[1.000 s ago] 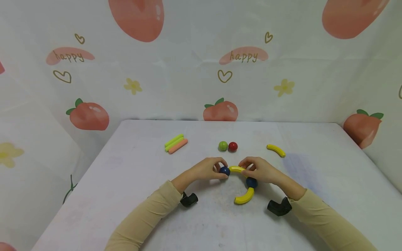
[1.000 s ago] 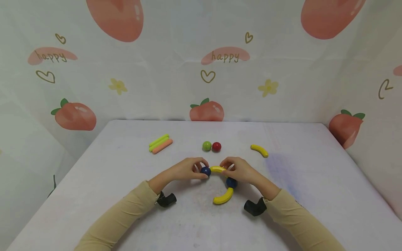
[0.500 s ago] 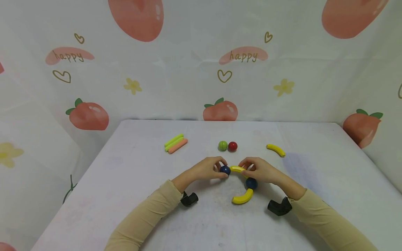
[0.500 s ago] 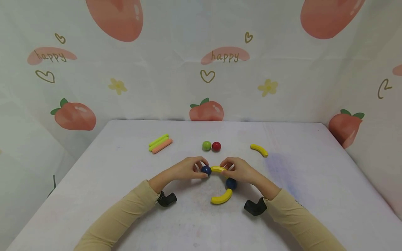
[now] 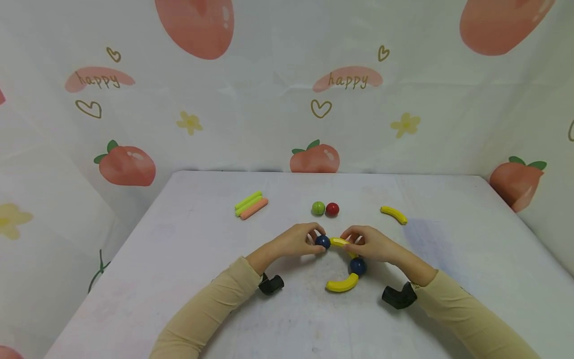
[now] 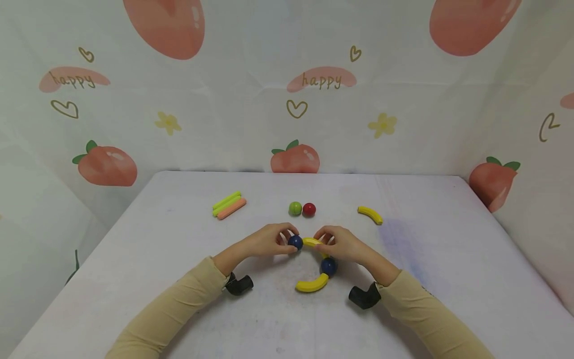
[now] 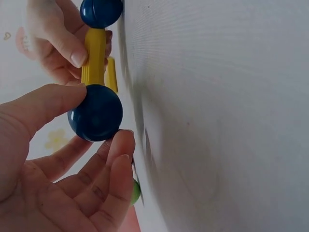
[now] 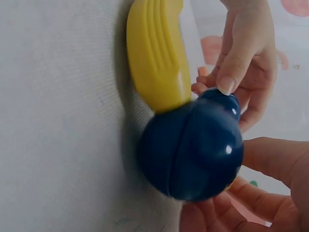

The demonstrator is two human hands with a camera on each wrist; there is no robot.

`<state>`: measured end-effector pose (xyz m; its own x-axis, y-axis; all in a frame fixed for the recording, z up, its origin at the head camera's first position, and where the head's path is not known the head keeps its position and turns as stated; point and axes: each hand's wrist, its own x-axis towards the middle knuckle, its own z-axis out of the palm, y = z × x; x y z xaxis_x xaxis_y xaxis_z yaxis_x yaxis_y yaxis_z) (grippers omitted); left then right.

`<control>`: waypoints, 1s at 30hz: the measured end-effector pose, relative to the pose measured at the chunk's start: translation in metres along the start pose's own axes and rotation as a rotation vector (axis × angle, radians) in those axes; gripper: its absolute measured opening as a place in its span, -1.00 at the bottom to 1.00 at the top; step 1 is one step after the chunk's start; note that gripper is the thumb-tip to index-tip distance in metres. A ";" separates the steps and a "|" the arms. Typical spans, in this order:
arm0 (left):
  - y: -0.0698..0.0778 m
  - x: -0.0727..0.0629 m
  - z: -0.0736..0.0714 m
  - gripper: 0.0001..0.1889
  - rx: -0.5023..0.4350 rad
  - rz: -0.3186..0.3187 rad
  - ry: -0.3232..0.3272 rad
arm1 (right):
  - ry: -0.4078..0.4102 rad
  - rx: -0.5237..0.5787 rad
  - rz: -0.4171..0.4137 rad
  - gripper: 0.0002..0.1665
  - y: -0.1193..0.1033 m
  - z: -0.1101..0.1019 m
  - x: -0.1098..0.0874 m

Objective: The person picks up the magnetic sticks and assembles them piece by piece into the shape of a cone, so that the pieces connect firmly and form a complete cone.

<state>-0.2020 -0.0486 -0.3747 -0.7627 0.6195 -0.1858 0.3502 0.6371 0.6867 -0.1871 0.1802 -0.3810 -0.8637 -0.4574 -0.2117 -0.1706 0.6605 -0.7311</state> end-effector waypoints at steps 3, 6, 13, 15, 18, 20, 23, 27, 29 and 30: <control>0.000 0.001 0.000 -0.61 -0.010 0.009 0.005 | -0.006 0.000 0.003 -0.67 -0.002 0.001 0.000; 0.000 0.002 0.001 -0.61 -0.028 0.025 0.010 | -0.011 -0.001 0.004 -0.66 -0.003 0.002 0.000; 0.002 0.004 0.003 -0.62 -0.052 0.108 0.026 | -0.043 0.058 0.021 -0.59 -0.005 0.003 0.000; 0.003 0.004 0.003 -0.62 -0.054 0.125 0.030 | -0.061 0.094 0.031 -0.57 -0.005 0.004 0.001; 0.005 0.004 0.004 -0.61 -0.068 0.135 0.034 | -0.084 0.149 0.048 -0.55 -0.005 0.005 0.001; 0.005 0.004 0.004 -0.60 -0.075 0.135 0.038 | -0.086 0.172 0.053 -0.56 -0.004 0.006 0.001; 0.005 0.005 0.004 -0.60 -0.086 0.125 0.044 | -0.079 0.195 0.069 -0.57 -0.003 0.008 0.000; 0.004 0.005 0.005 -0.59 -0.091 0.101 0.054 | -0.064 0.205 0.099 -0.57 -0.002 0.009 -0.001; 0.003 0.004 0.005 -0.59 -0.090 0.092 0.056 | -0.051 0.198 0.108 -0.58 -0.002 0.008 -0.002; 0.003 0.002 0.005 -0.60 -0.086 0.089 0.057 | -0.043 0.196 0.112 -0.59 -0.002 0.008 -0.002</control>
<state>-0.2002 -0.0432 -0.3765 -0.7613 0.6432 -0.0826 0.3718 0.5374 0.7569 -0.1810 0.1746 -0.3842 -0.8506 -0.4152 -0.3226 0.0241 0.5822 -0.8127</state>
